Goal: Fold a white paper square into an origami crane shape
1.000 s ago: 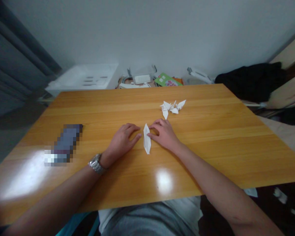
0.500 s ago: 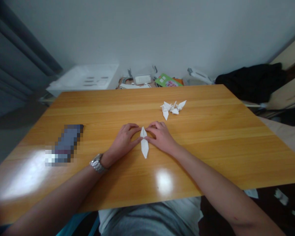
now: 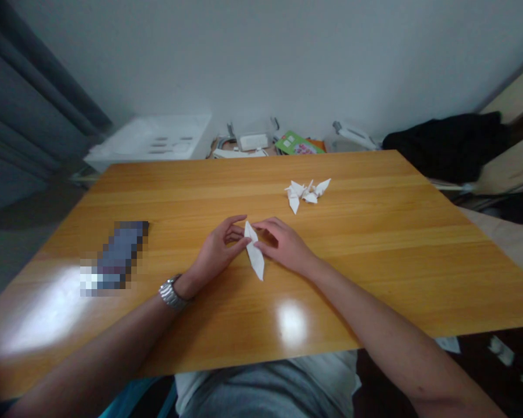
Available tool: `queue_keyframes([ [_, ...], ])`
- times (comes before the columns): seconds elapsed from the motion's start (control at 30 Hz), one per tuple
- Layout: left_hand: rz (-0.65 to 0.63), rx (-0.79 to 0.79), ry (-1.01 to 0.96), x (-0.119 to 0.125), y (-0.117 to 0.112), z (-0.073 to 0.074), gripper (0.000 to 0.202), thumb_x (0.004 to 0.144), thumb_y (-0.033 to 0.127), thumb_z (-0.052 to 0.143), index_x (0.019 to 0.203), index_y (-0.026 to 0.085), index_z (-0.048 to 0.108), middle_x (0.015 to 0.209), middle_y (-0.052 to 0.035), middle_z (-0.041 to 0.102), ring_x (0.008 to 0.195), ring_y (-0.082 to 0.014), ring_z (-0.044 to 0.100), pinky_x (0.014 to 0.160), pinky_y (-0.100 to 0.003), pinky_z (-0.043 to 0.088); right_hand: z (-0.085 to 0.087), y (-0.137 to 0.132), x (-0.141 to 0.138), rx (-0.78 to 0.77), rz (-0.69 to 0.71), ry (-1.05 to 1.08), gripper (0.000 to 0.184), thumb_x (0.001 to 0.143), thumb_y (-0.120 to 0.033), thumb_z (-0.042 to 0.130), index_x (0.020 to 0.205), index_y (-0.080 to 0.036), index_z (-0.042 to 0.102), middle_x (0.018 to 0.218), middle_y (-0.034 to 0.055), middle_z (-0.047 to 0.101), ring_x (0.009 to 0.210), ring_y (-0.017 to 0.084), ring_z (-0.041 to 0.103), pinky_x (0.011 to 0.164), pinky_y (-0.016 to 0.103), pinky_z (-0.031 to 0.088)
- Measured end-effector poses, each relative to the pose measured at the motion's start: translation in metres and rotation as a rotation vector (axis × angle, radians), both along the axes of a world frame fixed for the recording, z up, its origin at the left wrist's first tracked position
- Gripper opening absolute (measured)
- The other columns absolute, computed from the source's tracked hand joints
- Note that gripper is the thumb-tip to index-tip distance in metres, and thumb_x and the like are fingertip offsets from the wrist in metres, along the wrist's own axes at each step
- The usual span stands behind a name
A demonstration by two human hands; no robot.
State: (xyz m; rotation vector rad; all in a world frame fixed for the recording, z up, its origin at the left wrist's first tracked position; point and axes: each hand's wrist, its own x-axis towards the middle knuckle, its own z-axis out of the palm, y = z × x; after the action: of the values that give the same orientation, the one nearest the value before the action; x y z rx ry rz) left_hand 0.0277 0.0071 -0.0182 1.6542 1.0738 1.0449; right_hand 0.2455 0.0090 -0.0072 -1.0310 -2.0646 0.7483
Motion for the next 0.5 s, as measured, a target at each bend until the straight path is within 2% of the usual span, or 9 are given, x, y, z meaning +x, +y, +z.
queue_keyframes([
  [0.1,-0.005,-0.066,-0.125,0.002,0.000,-0.001,0.045,0.089,0.029,0.072,0.129,0.017,0.057,0.101,-0.0070,0.073,0.092,-0.0163,0.072,0.085,-0.030,0.060,0.000,-0.005,-0.002,-0.215,0.003,0.090,0.030,0.093,-0.043,0.069,0.115,-0.023,0.068,0.106,0.0065,0.074,0.090,0.022,0.070,0.084,0.037,0.056],
  [0.2,0.006,-0.106,-0.165,0.003,-0.003,0.003,0.039,0.086,0.034,0.076,0.117,0.016,0.062,0.102,-0.0080,0.073,0.089,-0.0163,0.071,0.084,-0.030,0.060,0.000,-0.009,-0.005,-0.395,0.013,0.181,0.026,0.091,-0.045,0.070,0.101,-0.021,0.069,0.097,0.0049,0.077,0.085,0.020,0.072,0.078,0.034,0.057],
  [0.37,0.017,-0.128,-0.160,0.003,-0.008,0.015,0.030,0.086,0.043,0.076,0.097,0.017,0.067,0.093,-0.0059,0.075,0.086,-0.0182,0.072,0.082,-0.031,0.059,0.004,-0.013,-0.007,-0.461,0.020,0.222,0.025,0.090,-0.044,0.071,0.098,-0.021,0.069,0.092,0.0038,0.076,0.080,0.018,0.071,0.075,0.032,0.056],
  [0.5,0.051,-0.143,-0.169,0.004,-0.009,0.021,0.028,0.087,0.044,0.076,0.092,0.017,0.069,0.090,-0.0051,0.074,0.084,-0.0177,0.070,0.079,-0.029,0.056,0.010,-0.016,-0.008,-0.472,0.029,0.223,0.023,0.089,-0.042,0.072,0.094,-0.020,0.068,0.086,0.0025,0.074,0.075,0.017,0.067,0.071,0.030,0.054],
])
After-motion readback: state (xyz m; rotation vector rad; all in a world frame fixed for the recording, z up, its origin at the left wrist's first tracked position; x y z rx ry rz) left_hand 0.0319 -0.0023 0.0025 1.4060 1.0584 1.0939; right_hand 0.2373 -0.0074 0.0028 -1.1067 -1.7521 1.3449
